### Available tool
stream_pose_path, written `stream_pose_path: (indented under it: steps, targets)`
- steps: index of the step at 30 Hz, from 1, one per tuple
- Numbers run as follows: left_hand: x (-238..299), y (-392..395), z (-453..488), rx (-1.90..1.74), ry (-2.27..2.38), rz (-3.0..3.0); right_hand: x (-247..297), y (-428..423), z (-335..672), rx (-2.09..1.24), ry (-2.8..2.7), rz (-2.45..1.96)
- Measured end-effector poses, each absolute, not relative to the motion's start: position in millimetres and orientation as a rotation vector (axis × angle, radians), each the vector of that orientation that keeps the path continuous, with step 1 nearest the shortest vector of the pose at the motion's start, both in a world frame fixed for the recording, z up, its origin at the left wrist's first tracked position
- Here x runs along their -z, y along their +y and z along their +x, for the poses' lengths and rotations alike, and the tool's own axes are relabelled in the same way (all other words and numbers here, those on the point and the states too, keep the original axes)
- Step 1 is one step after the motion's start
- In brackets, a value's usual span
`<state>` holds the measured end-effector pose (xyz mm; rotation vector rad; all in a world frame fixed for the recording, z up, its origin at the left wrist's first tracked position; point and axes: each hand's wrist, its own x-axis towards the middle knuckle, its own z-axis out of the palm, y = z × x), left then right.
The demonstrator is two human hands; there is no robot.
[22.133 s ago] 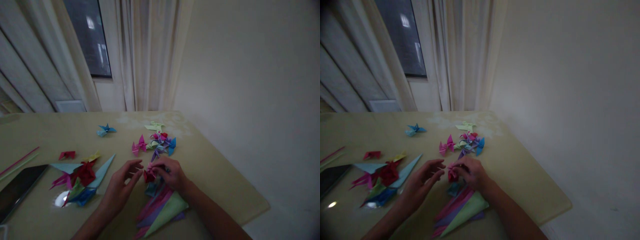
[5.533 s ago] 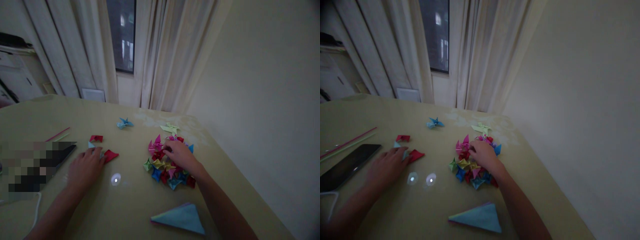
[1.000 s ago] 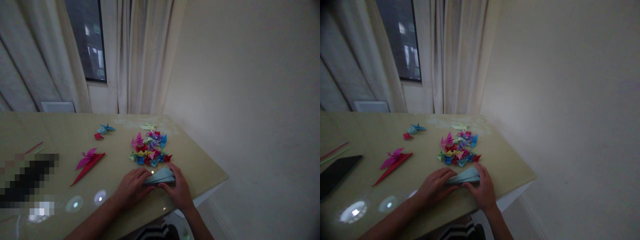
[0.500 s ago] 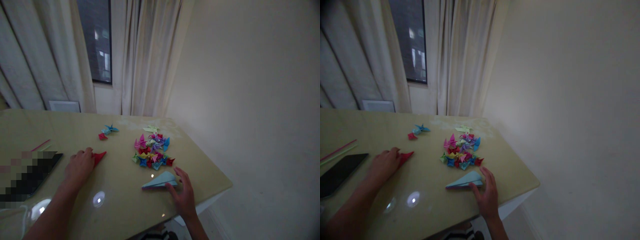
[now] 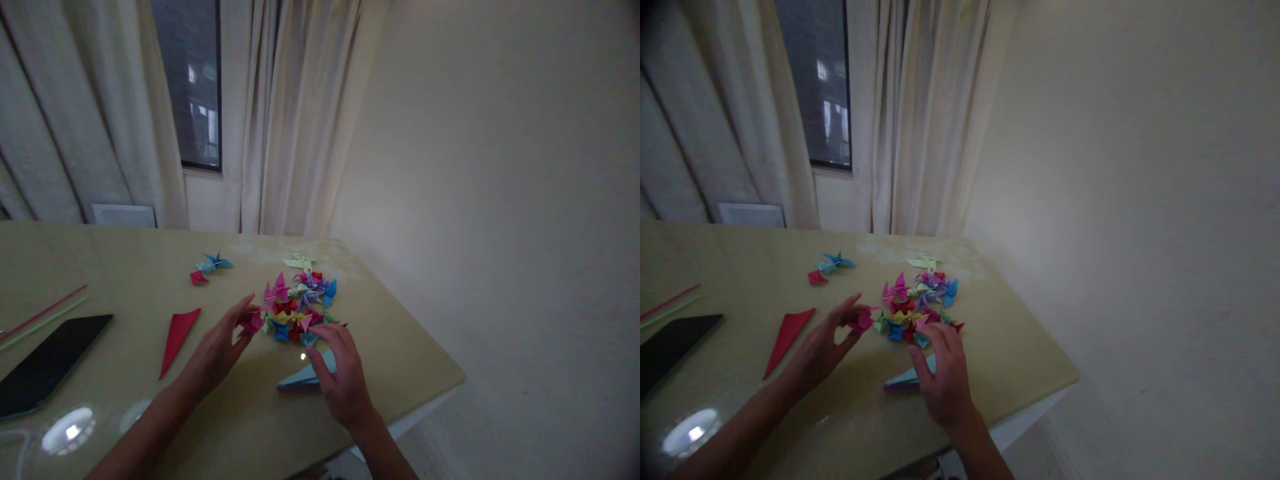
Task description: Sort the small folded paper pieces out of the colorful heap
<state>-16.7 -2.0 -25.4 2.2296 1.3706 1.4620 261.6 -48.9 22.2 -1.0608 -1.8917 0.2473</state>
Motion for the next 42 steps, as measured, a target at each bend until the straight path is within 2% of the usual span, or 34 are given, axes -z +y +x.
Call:
stream_pose_path:
  steps: [4,10,12,14,16,18,21,24,27,31,34,38,42]
  targets:
    - [33,-11,-2,-1.423,1.197,2.358,-52,-7,218,-0.449,-2.09,-0.967]
    - [27,-10,-11,-1.501,1.247,2.322,-59,35,198,-0.557,-2.287,-0.861]
    - [18,-8,-19,-1.5,1.431,2.31,-65,49,203,-0.518,-2.272,-0.869]
    - [7,-7,-31,-1.437,1.838,2.278,-73,65,211,-0.434,-2.195,-0.955]
    - [-1,-8,-45,-1.219,2.331,2.194,-82,79,221,-0.372,-2.117,-1.051]
    - [-3,-10,-60,-0.834,2.67,2.069,-89,86,231,-0.397,-2.091,-1.08]
    - [3,-13,-76,-0.362,2.74,1.875,-87,74,243,-0.452,-2.015,-1.067]
    - [11,-12,-82,-0.221,2.655,1.86,-70,35,248,-0.491,-1.908,-1.072]
    - [13,-8,-82,-0.251,2.621,1.924,-40,-17,247,-0.472,-1.953,-0.997]
    - [7,0,-76,-0.38,2.486,1.939,3,-72,254,-0.251,-1.974,-0.955]
    - [5,1,-59,-0.622,2.255,1.948,21,-89,266,-0.188,-1.899,-0.929]
    - [11,-12,-13,-1.036,1.946,2.287,15,-94,269,-0.28,-1.846,-0.942]
    - [16,-33,34,-1.081,1.62,2.813,-4,-90,252,-0.53,-1.777,-0.989]
